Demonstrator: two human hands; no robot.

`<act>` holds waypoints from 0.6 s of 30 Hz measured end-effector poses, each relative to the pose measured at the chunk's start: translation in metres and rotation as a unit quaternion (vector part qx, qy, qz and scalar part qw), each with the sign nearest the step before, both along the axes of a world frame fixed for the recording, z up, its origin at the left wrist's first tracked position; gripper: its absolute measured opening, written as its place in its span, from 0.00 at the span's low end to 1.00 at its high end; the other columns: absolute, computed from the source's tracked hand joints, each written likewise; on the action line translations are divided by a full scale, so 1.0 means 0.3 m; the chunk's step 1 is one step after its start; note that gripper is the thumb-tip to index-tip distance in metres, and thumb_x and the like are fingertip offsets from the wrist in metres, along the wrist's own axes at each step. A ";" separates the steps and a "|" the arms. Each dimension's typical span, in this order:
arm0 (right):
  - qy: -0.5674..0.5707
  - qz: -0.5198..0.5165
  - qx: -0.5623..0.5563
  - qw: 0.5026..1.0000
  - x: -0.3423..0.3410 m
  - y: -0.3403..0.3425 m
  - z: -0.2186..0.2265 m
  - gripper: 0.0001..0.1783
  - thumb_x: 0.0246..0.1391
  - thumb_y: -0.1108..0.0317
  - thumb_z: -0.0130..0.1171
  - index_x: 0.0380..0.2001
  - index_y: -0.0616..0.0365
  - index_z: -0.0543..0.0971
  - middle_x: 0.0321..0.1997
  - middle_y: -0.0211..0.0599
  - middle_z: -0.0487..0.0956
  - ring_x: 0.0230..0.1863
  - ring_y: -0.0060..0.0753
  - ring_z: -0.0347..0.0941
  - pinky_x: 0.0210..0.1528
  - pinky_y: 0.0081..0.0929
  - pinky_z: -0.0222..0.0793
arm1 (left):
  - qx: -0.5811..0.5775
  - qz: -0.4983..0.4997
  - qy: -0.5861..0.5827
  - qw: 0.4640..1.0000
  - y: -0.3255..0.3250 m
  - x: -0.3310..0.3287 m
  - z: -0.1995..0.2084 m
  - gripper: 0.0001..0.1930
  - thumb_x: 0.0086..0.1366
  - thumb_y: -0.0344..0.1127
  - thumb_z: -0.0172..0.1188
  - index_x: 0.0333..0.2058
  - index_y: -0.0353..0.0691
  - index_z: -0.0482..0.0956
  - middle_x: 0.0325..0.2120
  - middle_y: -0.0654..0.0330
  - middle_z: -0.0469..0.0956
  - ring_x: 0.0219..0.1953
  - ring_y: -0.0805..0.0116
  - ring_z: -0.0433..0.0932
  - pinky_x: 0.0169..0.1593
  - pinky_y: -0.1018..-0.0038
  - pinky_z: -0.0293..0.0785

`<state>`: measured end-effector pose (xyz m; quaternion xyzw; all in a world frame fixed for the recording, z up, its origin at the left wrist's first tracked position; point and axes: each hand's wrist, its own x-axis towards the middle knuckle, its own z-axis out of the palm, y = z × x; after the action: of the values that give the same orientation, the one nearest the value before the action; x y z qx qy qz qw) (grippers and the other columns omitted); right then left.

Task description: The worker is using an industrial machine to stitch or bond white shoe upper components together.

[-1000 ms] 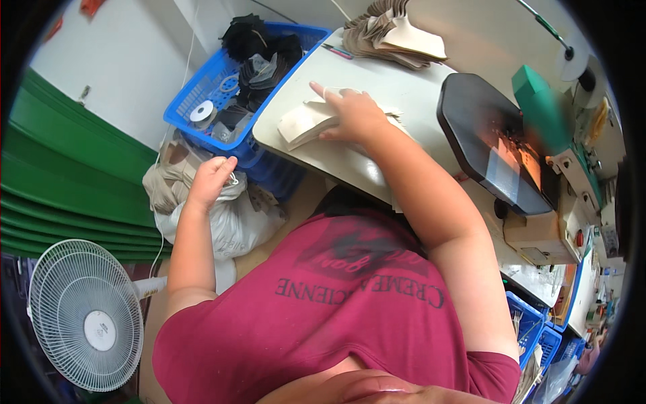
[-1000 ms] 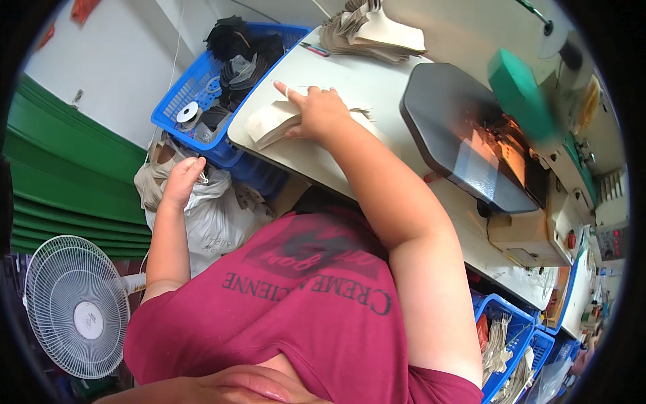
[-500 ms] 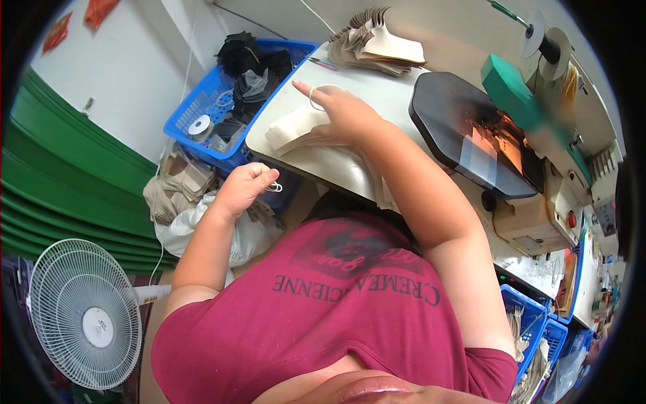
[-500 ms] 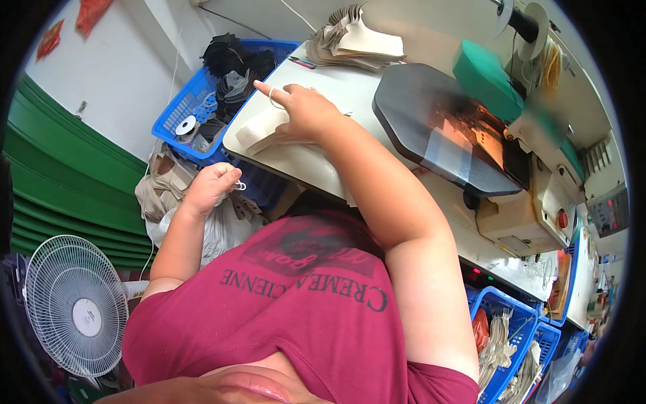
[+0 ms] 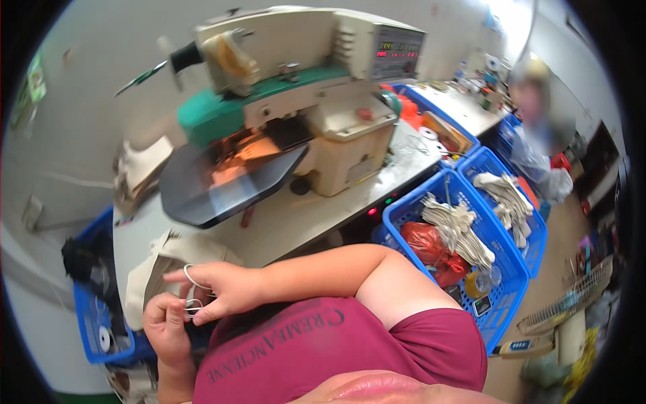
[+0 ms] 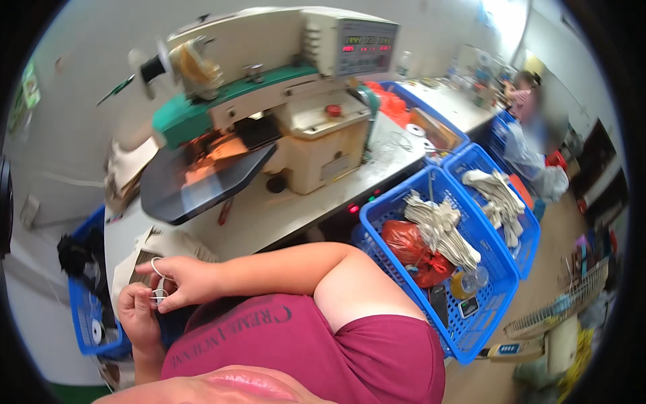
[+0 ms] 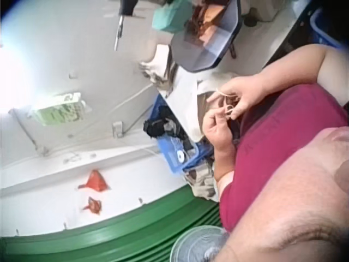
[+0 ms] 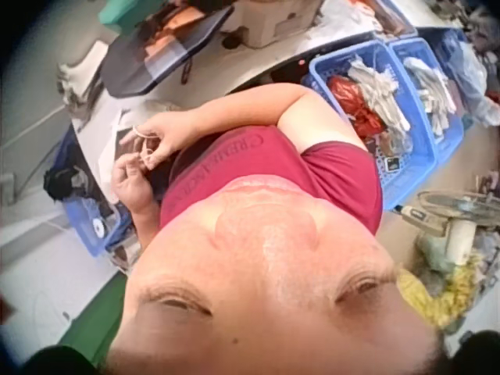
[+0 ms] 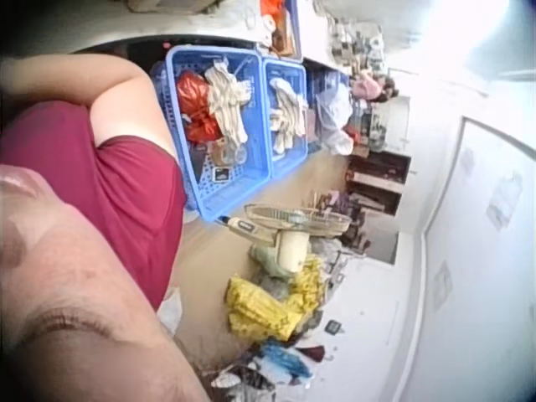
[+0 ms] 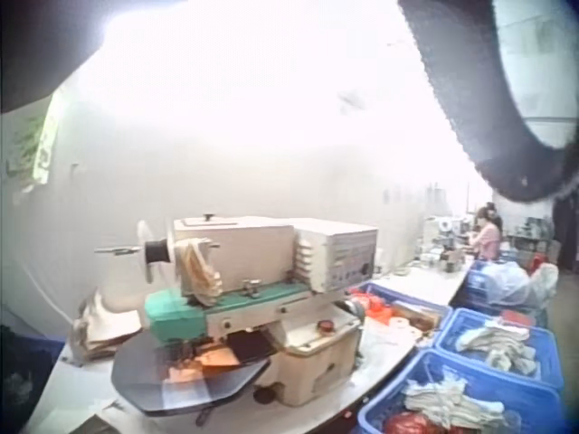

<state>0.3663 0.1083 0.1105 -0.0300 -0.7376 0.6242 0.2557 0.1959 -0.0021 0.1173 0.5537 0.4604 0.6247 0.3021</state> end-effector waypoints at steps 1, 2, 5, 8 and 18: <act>0.003 -0.057 0.041 0.997 0.050 0.005 -0.009 0.39 0.53 0.71 0.70 0.67 0.62 0.66 0.45 0.39 0.78 0.40 0.26 0.79 0.42 0.26 0.76 | 0.022 -0.011 0.036 0.999 0.030 0.051 0.017 0.14 0.71 0.37 0.61 0.28 0.35 0.75 0.22 0.65 0.72 0.24 0.77 0.68 0.32 0.79 0.64; 0.053 -0.082 0.025 0.995 0.089 -0.005 -0.011 0.20 0.56 0.71 0.68 0.51 0.66 0.78 0.38 0.36 0.80 0.36 0.22 0.78 0.39 0.24 0.75 | 0.034 -0.025 0.057 0.997 0.047 0.077 0.021 0.13 0.71 0.37 0.61 0.28 0.35 0.76 0.22 0.65 0.72 0.24 0.77 0.68 0.32 0.80 0.64; 0.071 -0.087 -0.064 0.992 0.229 -0.001 -0.032 0.11 0.59 0.71 0.66 0.42 0.66 0.81 0.35 0.35 0.80 0.37 0.20 0.77 0.38 0.23 0.74 | 0.048 -0.081 0.089 0.992 0.094 0.147 0.009 0.11 0.70 0.34 0.61 0.30 0.34 0.77 0.22 0.64 0.74 0.25 0.76 0.70 0.32 0.79 0.64; 0.100 -0.172 -0.015 0.980 0.340 -0.007 -0.053 0.06 0.61 0.70 0.65 0.37 0.63 0.81 0.33 0.35 0.79 0.35 0.20 0.76 0.36 0.22 0.72 | -0.022 -0.146 0.071 0.986 0.121 0.206 -0.028 0.05 0.65 0.28 0.65 0.37 0.32 0.80 0.28 0.63 0.77 0.29 0.77 0.73 0.35 0.81 0.68; 0.141 -0.287 0.118 0.940 0.466 0.001 -0.067 0.04 0.64 0.71 0.58 0.37 0.59 0.74 0.38 0.34 0.73 0.39 0.27 0.71 0.44 0.26 0.69 | -0.136 -0.342 0.067 0.927 0.241 0.288 -0.124 0.07 0.62 0.25 0.66 0.39 0.34 0.81 0.39 0.59 0.77 0.41 0.72 0.77 0.47 0.76 0.72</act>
<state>0.5061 0.1085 0.0902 -0.1213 -0.7224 0.4306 0.5273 0.2823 0.0702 0.0801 0.6716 0.3425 0.3766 0.5384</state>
